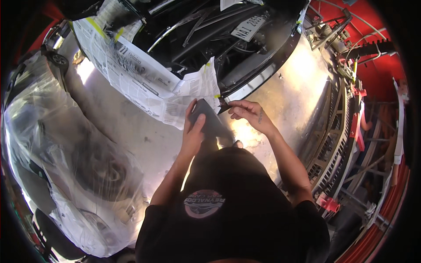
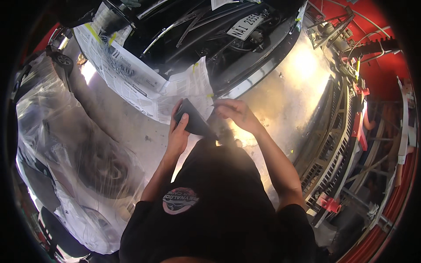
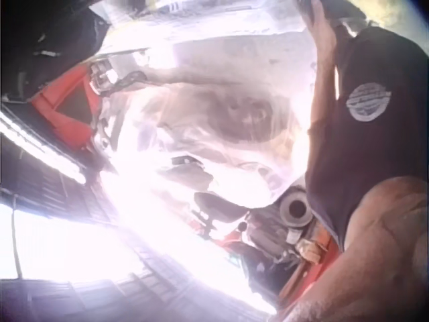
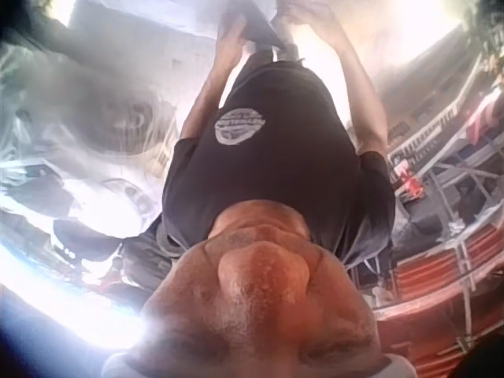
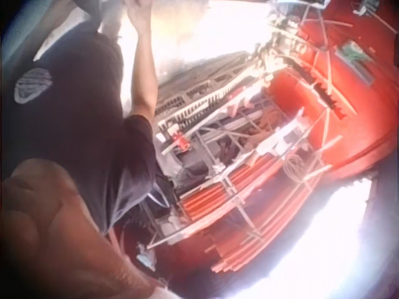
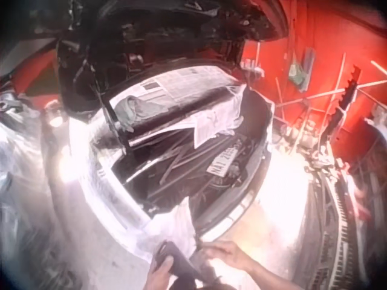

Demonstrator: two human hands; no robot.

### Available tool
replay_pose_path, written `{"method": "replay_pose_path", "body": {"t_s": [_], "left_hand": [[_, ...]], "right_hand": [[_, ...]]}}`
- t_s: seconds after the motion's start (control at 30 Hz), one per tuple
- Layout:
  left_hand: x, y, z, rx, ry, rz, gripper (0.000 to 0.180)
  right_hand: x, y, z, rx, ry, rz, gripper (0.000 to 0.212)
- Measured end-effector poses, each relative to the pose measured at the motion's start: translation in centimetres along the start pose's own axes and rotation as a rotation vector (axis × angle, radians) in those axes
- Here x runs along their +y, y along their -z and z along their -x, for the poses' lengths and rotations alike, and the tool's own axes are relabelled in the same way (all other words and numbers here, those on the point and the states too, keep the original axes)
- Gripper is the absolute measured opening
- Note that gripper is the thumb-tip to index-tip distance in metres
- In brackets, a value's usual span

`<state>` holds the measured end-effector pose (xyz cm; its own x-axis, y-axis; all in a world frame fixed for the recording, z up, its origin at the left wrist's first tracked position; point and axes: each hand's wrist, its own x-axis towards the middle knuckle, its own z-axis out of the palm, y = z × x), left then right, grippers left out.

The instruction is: The person removes yellow masking tape from a small black plastic car part and wipes it with a cloth. They then pick up a larger black plastic grille and wipe its surface with a white cloth in a workshop environment.

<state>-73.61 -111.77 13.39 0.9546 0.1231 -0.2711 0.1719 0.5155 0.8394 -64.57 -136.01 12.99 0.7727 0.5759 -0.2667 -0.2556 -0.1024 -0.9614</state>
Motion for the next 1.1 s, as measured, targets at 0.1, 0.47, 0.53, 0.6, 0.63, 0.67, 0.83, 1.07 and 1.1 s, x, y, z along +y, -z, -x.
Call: {"method": "replay_pose_path", "body": {"t_s": [0.1, 0.47, 0.53, 0.6, 0.63, 0.67, 0.83, 1.07, 1.1], "left_hand": [[-0.4, -2.6, 0.8, -0.005, 0.018, 0.001, 0.077], [-5.5, -6.9, 4.3, -0.155, 0.053, 0.136, 0.077], [-5.5, -7.4, 5.1, -0.166, 0.049, 0.171, 0.076], [-6.1, -7.7, 5.5, -0.221, 0.028, 0.31, 0.081], [-6.4, -7.9, 5.4, -0.244, 0.016, 0.379, 0.083], [-6.7, -8.1, 5.5, -0.215, -0.018, 0.404, 0.084], [-5.7, -10.3, 6.9, -0.104, -0.112, 0.362, 0.084], [-3.9, -9.5, 7.9, -0.183, -0.225, 0.295, 0.088], [-3.4, -9.5, 8.0, -0.205, -0.242, 0.302, 0.088]], "right_hand": [[0.7, -0.7, 4.5, 0.012, 0.043, -0.189, 0.044], [1.2, -1.3, 13.3, 0.14, 0.124, 0.117, 0.046], [1.5, -1.0, 14.1, 0.171, 0.265, 0.358, 0.046], [2.2, -1.1, 14.6, 0.205, 0.292, 0.444, 0.049], [1.9, -1.0, 14.8, 0.226, 0.316, 0.515, 0.05], [1.9, -1.3, 15.1, 0.243, 0.336, 0.573, 0.051], [1.1, -0.9, 15.6, 0.371, 0.641, 0.775, 0.064], [-1.2, -0.3, 17.4, 0.209, 0.685, 0.632, 0.05], [-1.9, -0.2, 17.6, 0.19, 0.686, 0.594, 0.045]]}}
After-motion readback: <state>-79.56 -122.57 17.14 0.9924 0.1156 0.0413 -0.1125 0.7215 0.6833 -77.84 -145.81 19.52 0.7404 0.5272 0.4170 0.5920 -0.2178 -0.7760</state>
